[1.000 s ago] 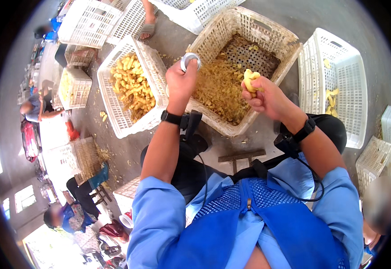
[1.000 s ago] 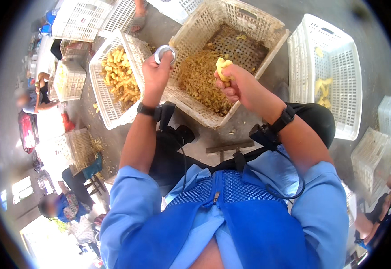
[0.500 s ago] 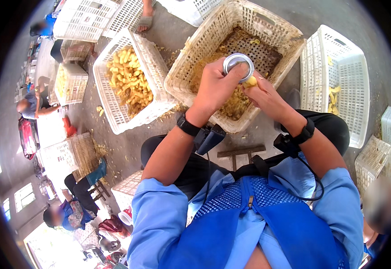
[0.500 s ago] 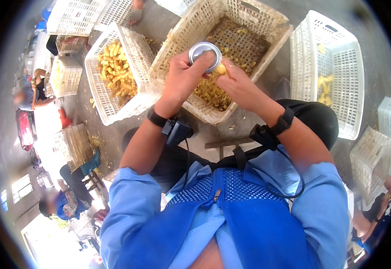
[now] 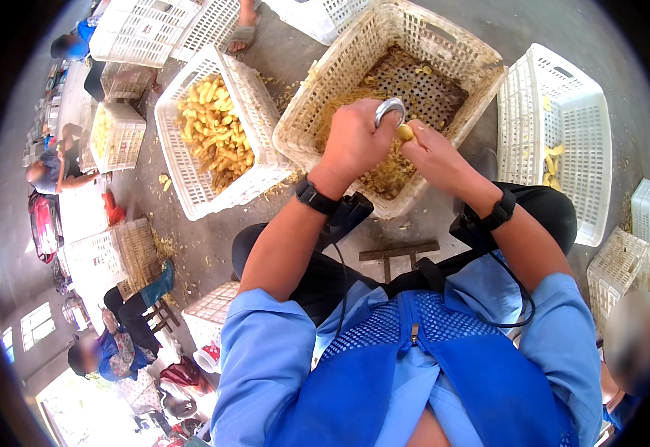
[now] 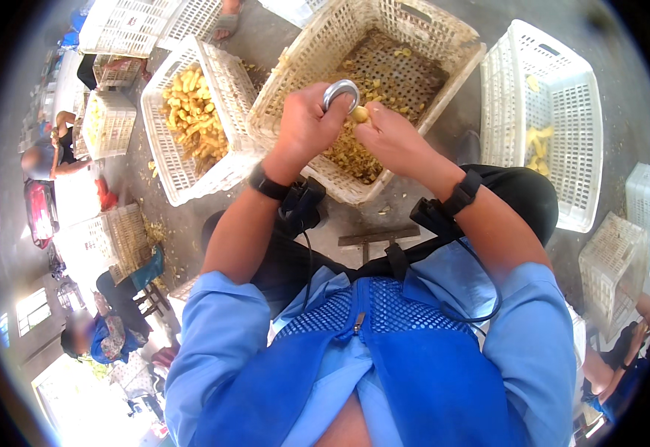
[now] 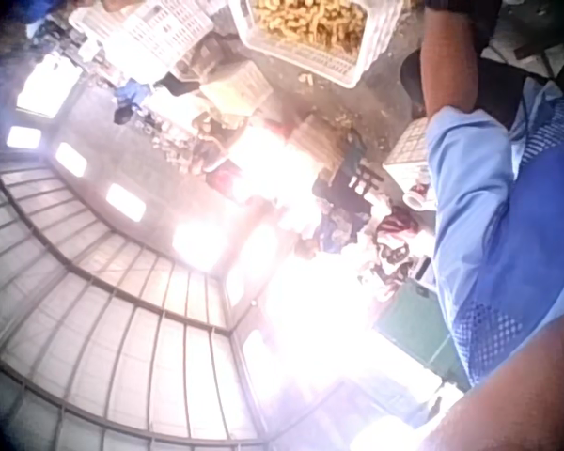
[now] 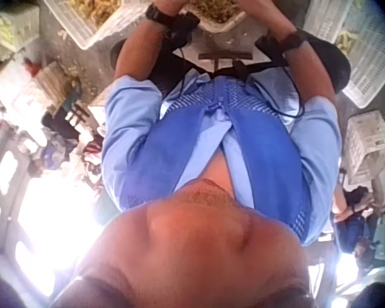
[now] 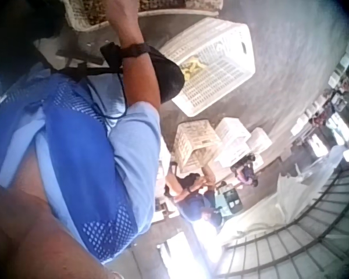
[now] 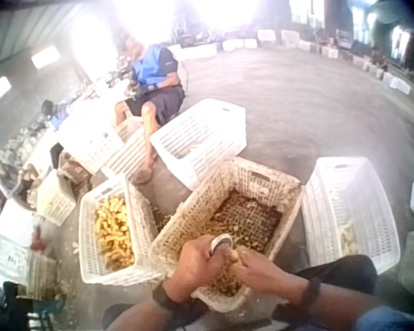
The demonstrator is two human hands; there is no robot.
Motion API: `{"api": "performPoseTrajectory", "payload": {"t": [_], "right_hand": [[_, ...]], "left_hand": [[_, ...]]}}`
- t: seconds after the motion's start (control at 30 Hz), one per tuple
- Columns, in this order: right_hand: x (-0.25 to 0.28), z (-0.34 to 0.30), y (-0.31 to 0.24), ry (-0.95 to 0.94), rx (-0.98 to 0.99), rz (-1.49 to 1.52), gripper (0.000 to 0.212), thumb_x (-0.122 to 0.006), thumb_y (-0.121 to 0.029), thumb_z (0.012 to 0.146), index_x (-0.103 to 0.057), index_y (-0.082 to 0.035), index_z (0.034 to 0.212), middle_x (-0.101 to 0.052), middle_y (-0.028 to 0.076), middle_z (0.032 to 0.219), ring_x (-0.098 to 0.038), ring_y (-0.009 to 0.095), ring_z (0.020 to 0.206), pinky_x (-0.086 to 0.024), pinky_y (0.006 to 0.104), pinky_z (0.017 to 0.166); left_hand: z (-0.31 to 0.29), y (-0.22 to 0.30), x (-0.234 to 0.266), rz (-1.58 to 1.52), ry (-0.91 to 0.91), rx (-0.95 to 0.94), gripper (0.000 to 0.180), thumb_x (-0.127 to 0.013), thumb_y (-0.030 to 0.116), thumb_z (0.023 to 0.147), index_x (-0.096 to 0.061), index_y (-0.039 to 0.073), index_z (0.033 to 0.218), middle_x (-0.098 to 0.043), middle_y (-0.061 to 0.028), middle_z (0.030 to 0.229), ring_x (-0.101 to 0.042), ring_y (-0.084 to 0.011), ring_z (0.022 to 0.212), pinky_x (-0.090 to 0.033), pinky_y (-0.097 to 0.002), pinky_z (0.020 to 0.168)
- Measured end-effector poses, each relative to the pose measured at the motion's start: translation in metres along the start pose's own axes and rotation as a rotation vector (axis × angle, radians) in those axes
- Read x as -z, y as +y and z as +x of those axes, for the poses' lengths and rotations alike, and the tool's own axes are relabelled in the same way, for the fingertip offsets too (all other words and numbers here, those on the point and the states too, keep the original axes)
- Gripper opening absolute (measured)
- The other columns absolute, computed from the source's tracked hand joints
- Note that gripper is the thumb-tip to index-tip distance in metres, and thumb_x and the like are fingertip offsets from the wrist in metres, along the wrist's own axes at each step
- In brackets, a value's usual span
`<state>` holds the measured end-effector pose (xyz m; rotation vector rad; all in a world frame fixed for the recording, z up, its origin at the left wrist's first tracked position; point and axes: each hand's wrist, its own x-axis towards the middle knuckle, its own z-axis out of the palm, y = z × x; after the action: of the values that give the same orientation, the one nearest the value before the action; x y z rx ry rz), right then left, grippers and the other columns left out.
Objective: The person peels ginger root using a metal ring tool by hand, placing the peeled pieces and peelings into different crates.
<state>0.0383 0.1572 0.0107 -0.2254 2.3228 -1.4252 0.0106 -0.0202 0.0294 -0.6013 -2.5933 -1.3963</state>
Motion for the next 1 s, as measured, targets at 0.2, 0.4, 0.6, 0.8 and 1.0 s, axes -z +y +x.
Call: {"api": "performPoseTrajectory", "payload": {"t": [0.2, 0.4, 0.6, 0.8, 1.0], "right_hand": [[0.008, -0.010, -0.010, 0.021, 0.029, -0.113, 0.028, -0.054, -0.024, 0.088, -0.049, 0.002, 0.095, -0.061, 0.026, 0.085, -0.060, 0.044, 0.083, -0.046, 0.0489, 0.072], [0.019, -0.022, -0.010, 0.123, 0.102, -0.127, 0.027, -0.058, -0.021, 0.084, -0.051, -0.001, 0.100, -0.062, 0.023, 0.087, -0.061, 0.043, 0.085, -0.047, 0.0494, 0.073], [0.011, -0.016, -0.010, 0.207, 0.249, -0.239, 0.030, -0.061, -0.022, 0.080, -0.052, -0.002, 0.102, -0.063, 0.022, 0.089, -0.061, 0.043, 0.086, -0.049, 0.0484, 0.075], [0.009, -0.016, -0.002, 0.240, 0.227, -0.274, 0.034, -0.063, -0.022, 0.079, -0.051, -0.001, 0.102, -0.063, 0.023, 0.089, -0.061, 0.044, 0.086, -0.049, 0.0502, 0.075], [0.006, -0.013, -0.001, 0.154, 0.090, -0.297, 0.029, -0.059, -0.021, 0.082, -0.050, -0.001, 0.101, -0.065, 0.025, 0.091, -0.062, 0.045, 0.089, -0.048, 0.0519, 0.076]], "left_hand": [[0.008, -0.052, 0.051, 0.075, 0.170, 0.201, 0.018, -0.067, 0.015, 0.091, -0.068, 0.002, 0.080, -0.068, -0.0116, 0.074, -0.066, -0.0189, 0.064, -0.050, -0.0351, 0.054], [0.007, -0.004, 0.039, -0.331, 0.047, 0.362, 0.020, -0.070, 0.020, 0.093, -0.071, 0.000, 0.096, -0.069, -0.0004, 0.085, -0.061, -0.0065, 0.075, -0.050, -0.0264, 0.062], [0.003, 0.004, 0.017, -0.491, -0.170, 0.358, 0.021, -0.070, 0.020, 0.093, -0.071, 0.000, 0.100, -0.070, -0.0006, 0.086, -0.060, -0.0061, 0.077, -0.050, -0.0253, 0.068], [-0.006, 0.004, 0.001, -0.569, -0.254, 0.371, 0.021, -0.068, 0.020, 0.095, -0.071, 0.000, 0.102, -0.070, -0.0013, 0.086, -0.062, -0.0066, 0.076, -0.052, -0.0243, 0.067], [-0.007, -0.006, -0.008, -0.438, -0.235, 0.306, 0.019, -0.064, 0.017, 0.097, -0.071, 0.000, 0.101, -0.070, -0.0011, 0.084, -0.062, -0.0068, 0.074, -0.052, -0.0245, 0.064]]}}
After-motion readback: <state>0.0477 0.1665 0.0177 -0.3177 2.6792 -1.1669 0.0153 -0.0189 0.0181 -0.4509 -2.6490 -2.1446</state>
